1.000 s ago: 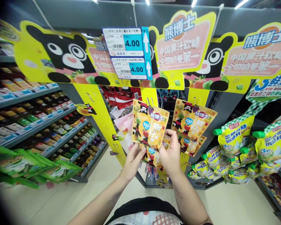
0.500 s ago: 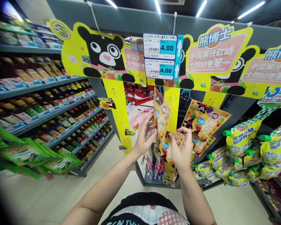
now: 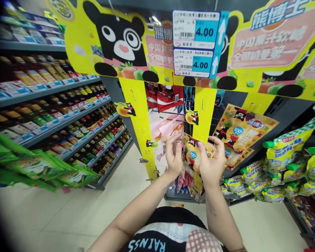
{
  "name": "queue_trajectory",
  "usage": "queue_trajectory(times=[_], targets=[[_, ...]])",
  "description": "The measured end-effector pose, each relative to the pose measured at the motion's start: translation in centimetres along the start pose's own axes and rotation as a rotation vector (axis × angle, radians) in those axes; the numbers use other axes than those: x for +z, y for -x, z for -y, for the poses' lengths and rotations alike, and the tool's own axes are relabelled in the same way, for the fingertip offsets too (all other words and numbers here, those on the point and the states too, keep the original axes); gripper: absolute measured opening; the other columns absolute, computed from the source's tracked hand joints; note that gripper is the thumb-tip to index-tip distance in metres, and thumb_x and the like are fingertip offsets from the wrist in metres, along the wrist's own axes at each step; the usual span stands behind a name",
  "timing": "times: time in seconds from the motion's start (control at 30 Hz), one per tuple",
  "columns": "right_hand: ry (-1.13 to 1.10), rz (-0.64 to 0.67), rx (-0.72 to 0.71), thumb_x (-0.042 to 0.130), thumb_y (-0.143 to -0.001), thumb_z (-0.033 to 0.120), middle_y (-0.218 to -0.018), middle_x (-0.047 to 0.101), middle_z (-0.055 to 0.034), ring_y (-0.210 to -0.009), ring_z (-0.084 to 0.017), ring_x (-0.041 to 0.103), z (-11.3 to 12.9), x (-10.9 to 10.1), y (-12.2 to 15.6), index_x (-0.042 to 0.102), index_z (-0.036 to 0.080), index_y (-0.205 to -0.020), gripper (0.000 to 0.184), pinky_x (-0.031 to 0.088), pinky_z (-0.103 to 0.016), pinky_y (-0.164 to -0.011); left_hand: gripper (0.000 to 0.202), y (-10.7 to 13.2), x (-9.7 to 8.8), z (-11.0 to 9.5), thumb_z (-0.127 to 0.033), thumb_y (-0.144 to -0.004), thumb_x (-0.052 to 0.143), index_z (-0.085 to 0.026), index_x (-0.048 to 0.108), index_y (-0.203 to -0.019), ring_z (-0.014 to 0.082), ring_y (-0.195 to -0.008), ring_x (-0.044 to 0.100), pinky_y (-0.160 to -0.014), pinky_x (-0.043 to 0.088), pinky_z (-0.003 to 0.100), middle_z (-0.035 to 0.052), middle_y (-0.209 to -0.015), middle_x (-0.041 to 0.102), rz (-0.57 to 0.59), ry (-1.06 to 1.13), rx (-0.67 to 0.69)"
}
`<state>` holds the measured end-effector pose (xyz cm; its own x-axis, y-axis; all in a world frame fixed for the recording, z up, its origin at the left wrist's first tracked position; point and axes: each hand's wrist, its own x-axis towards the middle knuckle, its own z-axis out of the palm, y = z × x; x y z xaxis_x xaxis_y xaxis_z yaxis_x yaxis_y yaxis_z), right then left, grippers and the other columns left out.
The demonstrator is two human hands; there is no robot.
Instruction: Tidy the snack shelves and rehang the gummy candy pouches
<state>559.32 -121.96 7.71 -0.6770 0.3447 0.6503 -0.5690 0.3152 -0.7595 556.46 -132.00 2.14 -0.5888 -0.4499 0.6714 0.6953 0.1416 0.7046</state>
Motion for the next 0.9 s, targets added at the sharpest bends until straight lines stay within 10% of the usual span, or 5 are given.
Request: queue_trajectory(times=[0.17, 0.37, 0.67, 0.9], targets=[[-0.036, 0.051, 0.135, 0.079, -0.079, 0.043, -0.104, 0.071, -0.0078, -0.088, -0.018, 0.069, 0.1, -0.6, 0.1, 0.068, 0.015, -0.102, 0.038, 0.058, -0.028, -0.08, 0.028, -3.7, -2.1, -1.6, -0.037, -0.086, 0.072, -0.018, 0.064, -0.104, 0.0191, -0.096, 0.064, -0.086, 0.052, 0.032, 0.0084, -0.105, 0.067, 0.364, 0.114, -0.165], [-0.128, 0.193, 0.291, 0.082, -0.076, 0.044, -0.103, 0.071, -0.0088, -0.089, -0.02, 0.069, 0.0, -0.7, -0.7, 0.072, 0.015, -0.101, 0.04, 0.058, -0.031, -0.082, 0.018, -3.9, -1.8, -2.0, -0.034, -0.085, 0.073, -0.017, 0.065, -0.086, 0.0165, -0.085, 0.063, -0.08, 0.05, 0.03, 0.0042, -0.087, 0.067, 0.221, 0.03, -0.094], [-0.302, 0.135, 0.438, 0.087, -0.071, 0.036, -0.109, 0.07, -0.0102, -0.085, -0.017, 0.07, 0.6, -0.5, -0.7, 0.068, 0.016, -0.105, 0.044, 0.06, -0.027, -0.077, 0.029, -3.0, -0.8, -4.5, -0.039, -0.081, 0.075, -0.017, 0.055, -0.079, 0.0093, -0.059, 0.051, -0.054, 0.041, 0.021, -0.0033, -0.067, 0.056, 0.228, 0.16, -0.41], [-0.33, 0.104, 0.441, 0.088, -0.07, 0.035, -0.107, 0.07, -0.0116, -0.085, -0.019, 0.071, 0.5, -0.6, -0.7, 0.056, 0.018, -0.114, 0.057, 0.061, -0.029, -0.074, 0.018, -2.0, -0.6, -3.8, -0.027, -0.082, 0.073, -0.017, 0.058, -0.081, 0.0146, -0.077, 0.065, -0.072, 0.053, 0.026, 0.0035, -0.084, 0.069, 0.194, 0.266, -0.467]])
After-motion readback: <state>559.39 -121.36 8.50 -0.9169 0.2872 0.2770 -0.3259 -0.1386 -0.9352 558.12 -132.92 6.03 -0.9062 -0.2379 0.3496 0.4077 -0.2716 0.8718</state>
